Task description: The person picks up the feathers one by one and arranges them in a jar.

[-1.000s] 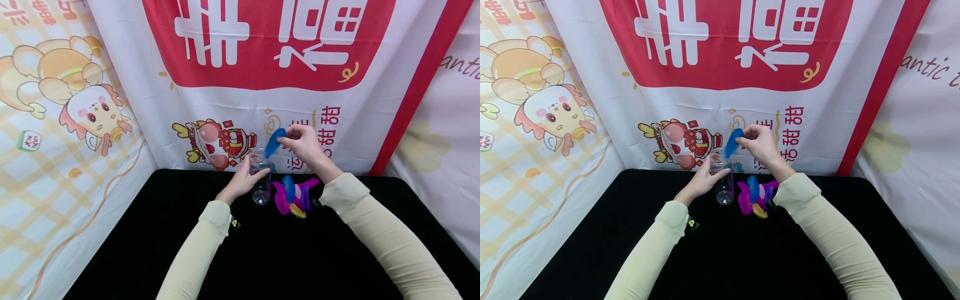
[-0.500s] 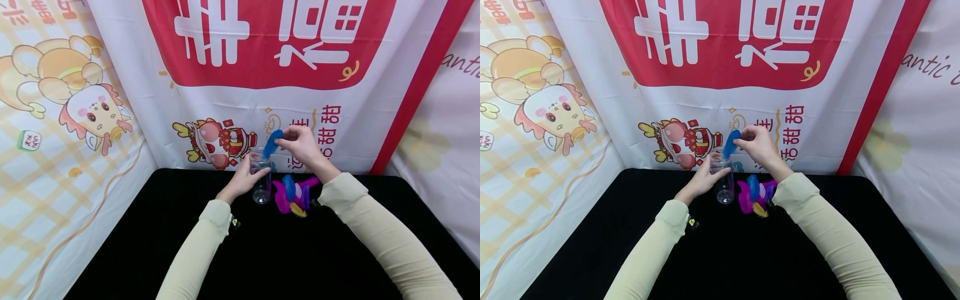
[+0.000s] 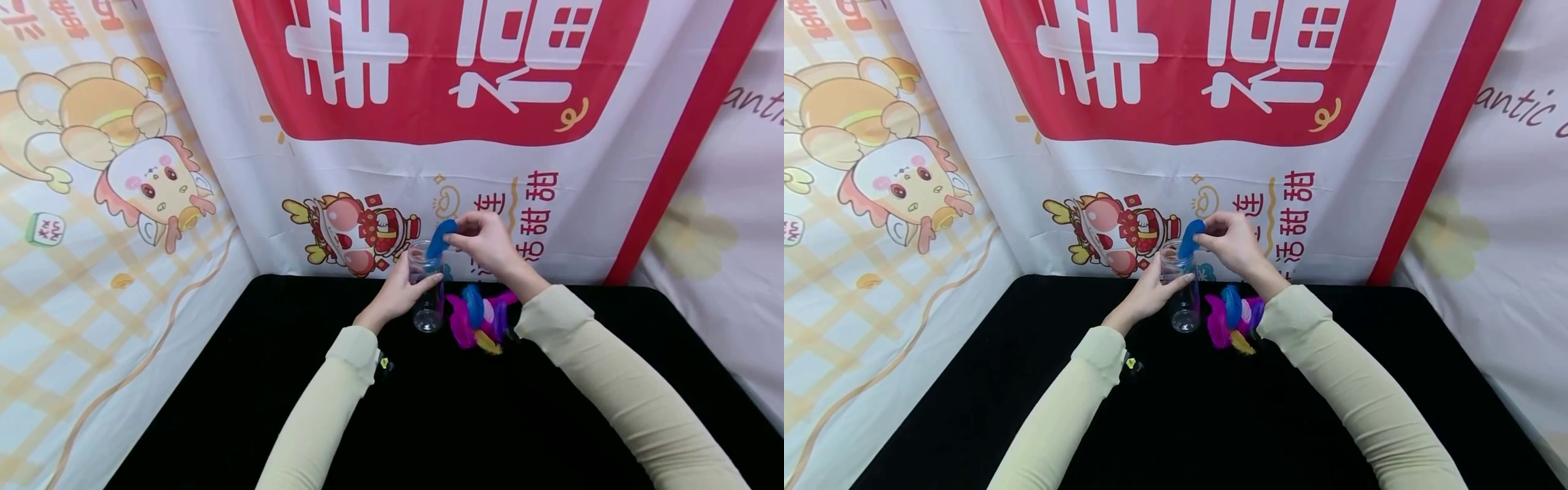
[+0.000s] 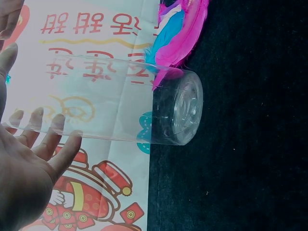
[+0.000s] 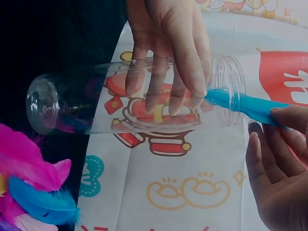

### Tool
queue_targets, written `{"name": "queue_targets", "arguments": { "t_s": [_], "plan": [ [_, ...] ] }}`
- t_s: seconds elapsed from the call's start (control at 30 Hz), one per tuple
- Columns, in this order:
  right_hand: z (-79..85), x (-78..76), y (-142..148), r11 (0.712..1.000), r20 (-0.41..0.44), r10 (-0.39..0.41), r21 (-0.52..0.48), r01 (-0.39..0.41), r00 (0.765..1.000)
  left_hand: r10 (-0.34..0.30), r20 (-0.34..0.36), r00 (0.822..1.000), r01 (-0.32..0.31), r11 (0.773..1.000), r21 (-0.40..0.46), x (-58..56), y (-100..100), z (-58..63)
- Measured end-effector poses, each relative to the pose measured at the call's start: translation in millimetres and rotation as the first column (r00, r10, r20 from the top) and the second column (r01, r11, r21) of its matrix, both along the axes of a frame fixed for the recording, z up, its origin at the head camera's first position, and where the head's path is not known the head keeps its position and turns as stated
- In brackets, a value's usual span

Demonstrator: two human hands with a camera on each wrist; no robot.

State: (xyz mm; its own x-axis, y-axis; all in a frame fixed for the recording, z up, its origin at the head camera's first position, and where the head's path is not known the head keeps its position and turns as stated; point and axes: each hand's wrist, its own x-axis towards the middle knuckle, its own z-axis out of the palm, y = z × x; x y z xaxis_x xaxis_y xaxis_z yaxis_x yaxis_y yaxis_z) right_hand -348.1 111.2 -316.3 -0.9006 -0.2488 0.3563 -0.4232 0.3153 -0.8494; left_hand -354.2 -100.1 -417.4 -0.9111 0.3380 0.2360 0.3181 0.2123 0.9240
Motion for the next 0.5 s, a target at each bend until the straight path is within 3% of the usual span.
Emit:
{"name": "queue_targets", "arguments": {
  "t_s": [0.5],
  "plan": [
    [-2.8, -1.7, -9.3, 0.998, 0.017, -0.01, 0.057, 0.009, 1.0, -0.004, -0.002, 1.0, 0.004, 0.999, -0.032, 3.0, -1.3, 2.8]
  ]
}}
